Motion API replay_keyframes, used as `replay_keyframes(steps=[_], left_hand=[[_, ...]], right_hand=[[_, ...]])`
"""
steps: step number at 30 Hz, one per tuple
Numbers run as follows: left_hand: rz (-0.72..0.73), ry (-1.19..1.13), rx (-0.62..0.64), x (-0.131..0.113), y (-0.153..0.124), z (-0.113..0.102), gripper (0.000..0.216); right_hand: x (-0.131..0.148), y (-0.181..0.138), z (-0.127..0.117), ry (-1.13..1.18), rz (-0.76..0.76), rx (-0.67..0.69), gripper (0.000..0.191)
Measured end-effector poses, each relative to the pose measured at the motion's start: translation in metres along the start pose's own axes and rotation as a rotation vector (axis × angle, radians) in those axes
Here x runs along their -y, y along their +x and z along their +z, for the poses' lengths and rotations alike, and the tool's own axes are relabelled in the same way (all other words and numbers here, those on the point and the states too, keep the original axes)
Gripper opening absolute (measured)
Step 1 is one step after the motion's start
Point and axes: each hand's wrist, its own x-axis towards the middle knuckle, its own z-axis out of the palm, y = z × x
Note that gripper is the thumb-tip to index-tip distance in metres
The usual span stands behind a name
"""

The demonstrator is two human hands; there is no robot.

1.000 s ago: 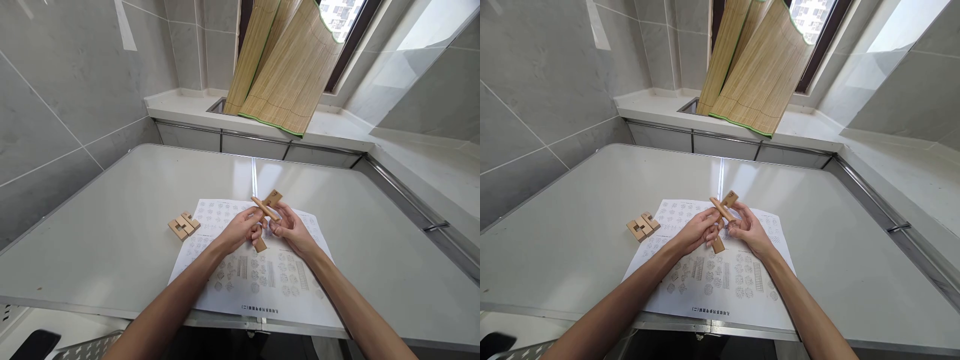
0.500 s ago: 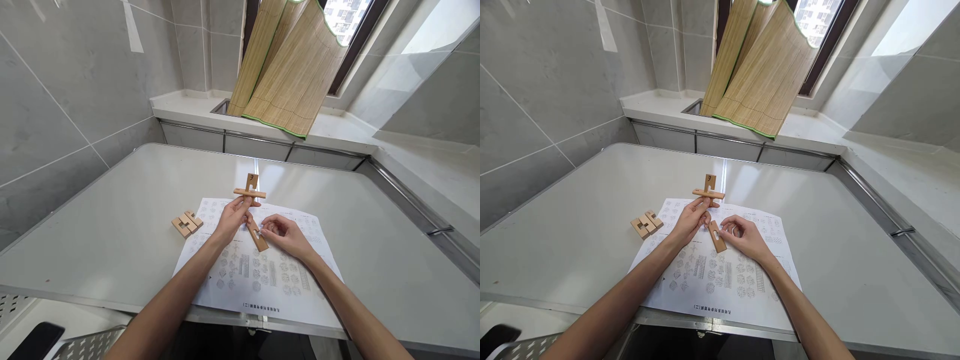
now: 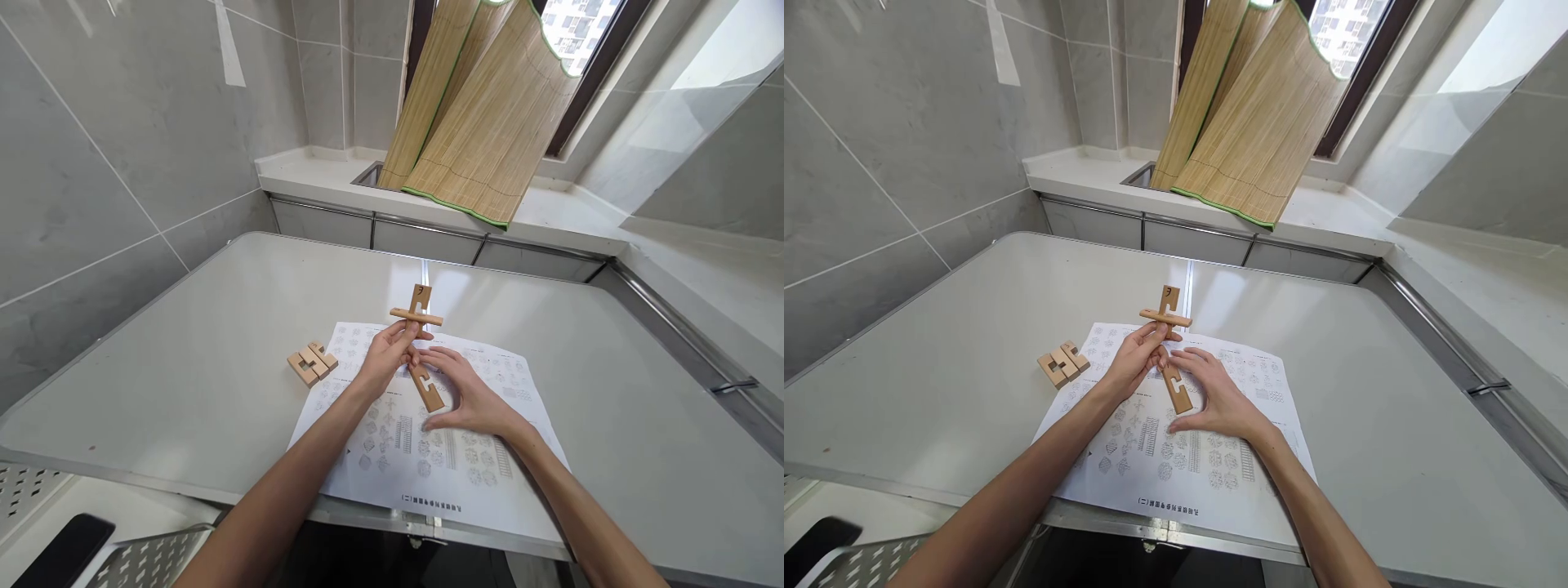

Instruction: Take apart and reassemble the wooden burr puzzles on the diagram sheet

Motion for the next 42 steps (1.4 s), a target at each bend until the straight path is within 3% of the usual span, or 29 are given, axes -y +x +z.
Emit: replay_keyframes(steps=[4,8,12,16,20,23,29,33,42], left_hand=[[0.002,0.009,0.007,0.000,0.000,0.000,0.044],[0.002,0.024,0.012,0.000,0.000,-0.001,0.044],[0.011,0.036,0.027,-0.002,-0.001,0.001,0.041],[0.011,0.079,0.034,-0.002,-0.002,0.003,0.043],[0.014,0.149,0.058,0.001,-0.002,0.003,0.046],[0.013,0.200,0.109,0.004,-0.002,0.004,0.047],[0.007,0.290,0.153,0.005,-0.006,0.008,0.044],[0.010,0.326,0.148,0.004,-0.007,0.008,0.043],[0.006,0.426,0.188,0.009,-0.010,0.011,0.047]], right_hand=[[0.002,-0.002,-0.007,0.024,0.087,0.088,0.102],[0.005,-0.002,-0.008,0.045,0.104,0.033,0.089],[0.002,0.001,-0.006,0.099,0.089,-0.149,0.074],[-0.007,0.001,-0.006,0.272,0.223,-0.379,0.061],[-0.012,0.003,-0.010,0.649,0.307,-0.583,0.050],[-0.008,0.005,-0.012,0.977,0.305,-0.643,0.052],[-0.002,0.006,-0.008,1.169,0.219,-0.533,0.056],[-0.001,0.004,-0.006,1.129,0.182,-0.423,0.054],[0.007,0.007,-0.008,0.953,0.197,-0.317,0.069]])
